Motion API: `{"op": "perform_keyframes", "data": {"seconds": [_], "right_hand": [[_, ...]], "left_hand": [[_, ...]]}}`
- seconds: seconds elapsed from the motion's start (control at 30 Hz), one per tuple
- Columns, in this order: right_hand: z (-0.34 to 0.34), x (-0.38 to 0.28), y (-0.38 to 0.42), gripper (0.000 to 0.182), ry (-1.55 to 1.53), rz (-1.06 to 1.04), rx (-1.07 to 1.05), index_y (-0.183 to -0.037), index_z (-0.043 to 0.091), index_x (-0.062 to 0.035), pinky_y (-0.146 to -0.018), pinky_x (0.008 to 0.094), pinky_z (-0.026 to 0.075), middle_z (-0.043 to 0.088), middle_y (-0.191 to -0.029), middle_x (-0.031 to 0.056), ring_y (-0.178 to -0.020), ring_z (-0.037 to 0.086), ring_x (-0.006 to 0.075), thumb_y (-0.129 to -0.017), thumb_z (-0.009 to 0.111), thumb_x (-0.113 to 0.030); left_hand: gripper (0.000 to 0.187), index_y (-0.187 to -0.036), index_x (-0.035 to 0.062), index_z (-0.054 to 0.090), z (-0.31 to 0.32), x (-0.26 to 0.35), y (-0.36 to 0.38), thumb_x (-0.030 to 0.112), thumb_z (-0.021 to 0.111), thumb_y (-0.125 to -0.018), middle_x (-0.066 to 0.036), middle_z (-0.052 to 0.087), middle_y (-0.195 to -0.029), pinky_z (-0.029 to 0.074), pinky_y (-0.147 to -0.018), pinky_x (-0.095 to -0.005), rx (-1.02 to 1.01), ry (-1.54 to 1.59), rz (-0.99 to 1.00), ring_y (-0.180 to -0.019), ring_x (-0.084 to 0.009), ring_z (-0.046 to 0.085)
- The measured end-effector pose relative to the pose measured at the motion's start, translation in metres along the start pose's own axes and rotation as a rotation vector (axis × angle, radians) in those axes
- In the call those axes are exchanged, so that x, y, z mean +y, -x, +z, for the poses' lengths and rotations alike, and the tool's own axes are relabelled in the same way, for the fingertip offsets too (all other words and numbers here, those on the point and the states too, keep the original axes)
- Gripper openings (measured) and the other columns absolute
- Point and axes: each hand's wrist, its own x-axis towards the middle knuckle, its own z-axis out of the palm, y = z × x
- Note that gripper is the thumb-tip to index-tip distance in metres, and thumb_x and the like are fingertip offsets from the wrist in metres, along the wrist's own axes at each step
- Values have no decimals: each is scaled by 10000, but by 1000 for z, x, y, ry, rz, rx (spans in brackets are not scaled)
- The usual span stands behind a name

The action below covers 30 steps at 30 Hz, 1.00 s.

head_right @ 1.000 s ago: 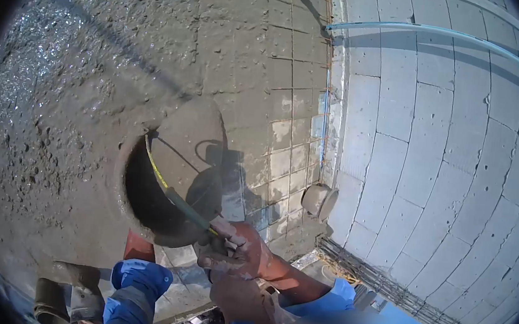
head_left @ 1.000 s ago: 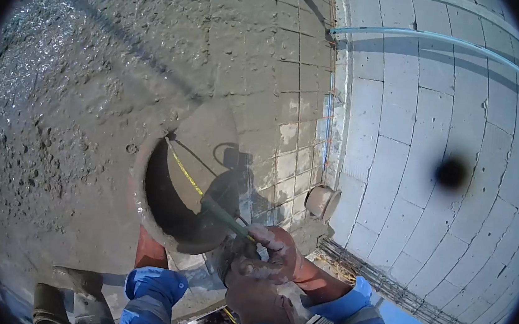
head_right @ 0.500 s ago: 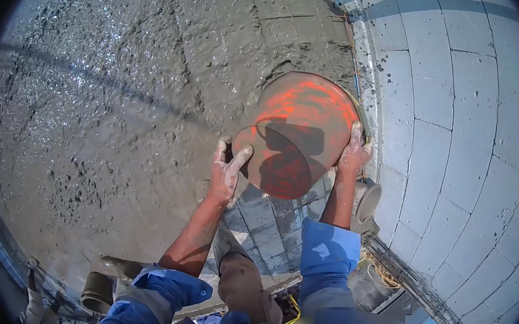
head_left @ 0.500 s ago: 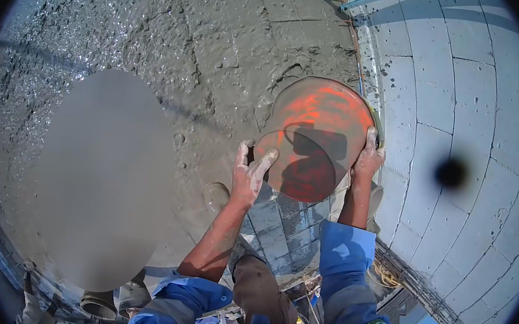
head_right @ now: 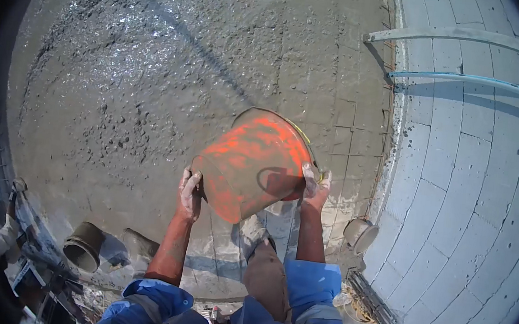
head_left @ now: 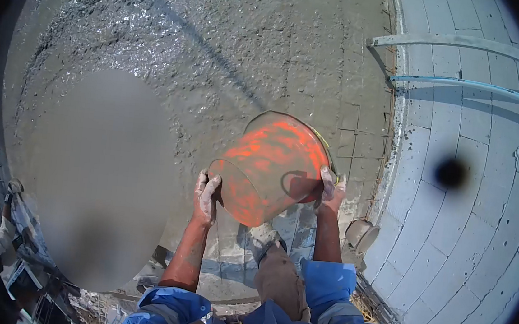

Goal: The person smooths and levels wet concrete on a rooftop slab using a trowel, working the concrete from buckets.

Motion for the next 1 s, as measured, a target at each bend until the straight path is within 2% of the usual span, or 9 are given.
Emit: {"op": "perform_keyframes", "data": {"seconds": [0.17, 0.3, 0.4, 0.47, 0.6, 0.73, 0.8, 0.83, 1.0], "right_hand": [[97, 65, 102, 314, 403, 306, -815, -1056, 554, 18, -729, 351, 510, 625, -932, 116, -814, 620, 204, -794, 678, -104], [257, 75, 330, 273, 562, 383, -1099, -1008, 597, 27, -778, 304, 505, 641, -975, 89, -808, 632, 183, -772, 694, -69], [310, 125, 465, 203, 756, 151, -1403, -950, 612, 15, -699, 291, 501, 647, -940, 61, -766, 617, 147, -794, 683, -94], [334, 150, 562, 193, 1125, -399, -1855, -922, 593, 0, -608, 329, 470, 635, -839, 68, -712, 601, 186, -778, 682, -91], [358, 222, 706, 217, 568, -1169, -2430, -848, 577, -25, -558, 361, 426, 522, -735, 133, -646, 532, 311, -663, 686, -58], [345, 290, 782, 375, 522, -1594, -2818, -956, 605, -60, -696, 377, 455, 557, -841, 102, -824, 555, 264, -596, 694, -117], [334, 340, 779, 435, 556, -2096, -2834, -1017, 607, -80, -829, 393, 441, 591, -965, 86, -952, 551, 245, -618, 683, -238], [328, 352, 783, 485, 873, -2218, -2846, -1130, 562, -95, -916, 415, 398, 567, -1067, 102, -1044, 514, 271, -705, 648, -314], [302, 359, 770, 593, 889, -1898, -2893, -1241, 483, -105, -954, 444, 374, 517, -1168, 168, -1100, 473, 353, -751, 655, -389]], "left_hand": [[663, -1320, -3, 376, -182, 60, 78, 480, 462, -874, -129, 465, -1299, 344, -1006, -381, 197, 325, 134, -1194, -237, 437], [668, -1317, 14, 389, -329, 74, 169, 509, 447, -873, -120, 462, -1299, 345, -1004, -386, 368, 680, 191, -1199, -236, 426], [575, -1227, 71, 489, -429, 63, 235, 528, 409, -888, -104, 536, -1189, 387, -953, -415, 540, 991, 223, -1099, -241, 498], [623, -1275, 84, 452, -476, 57, 284, 557, 409, -871, -104, 549, -1180, 400, -934, -404, 753, 946, 249, -1054, -235, 534], [502, -1129, 131, 550, -543, 9, 361, 548, 439, -872, -63, 614, -1011, 468, -751, -353, 943, 1086, 286, -882, -194, 588], [538, -1163, 115, 537, -566, -50, 396, 557, 422, -879, -75, 612, -1032, 455, -776, -397, 1020, 1080, 446, -901, -213, 591], [610, -1213, 98, 510, -561, -58, 407, 592, 398, -872, -92, 604, -1076, 439, -814, -437, 1129, 1232, 305, -941, -237, 586], [610, -1213, 98, 510, -559, -63, 408, 592, 398, -872, -92, 604, -1076, 439, -814, -437, 1137, 1249, 325, -941, -237, 586], [755, -1311, 102, 412, -547, -47, 412, 680, 369, -827, -115, 527, -1247, 422, -897, -447, 1049, 1293, 174, -1041, -289, 559]]}}
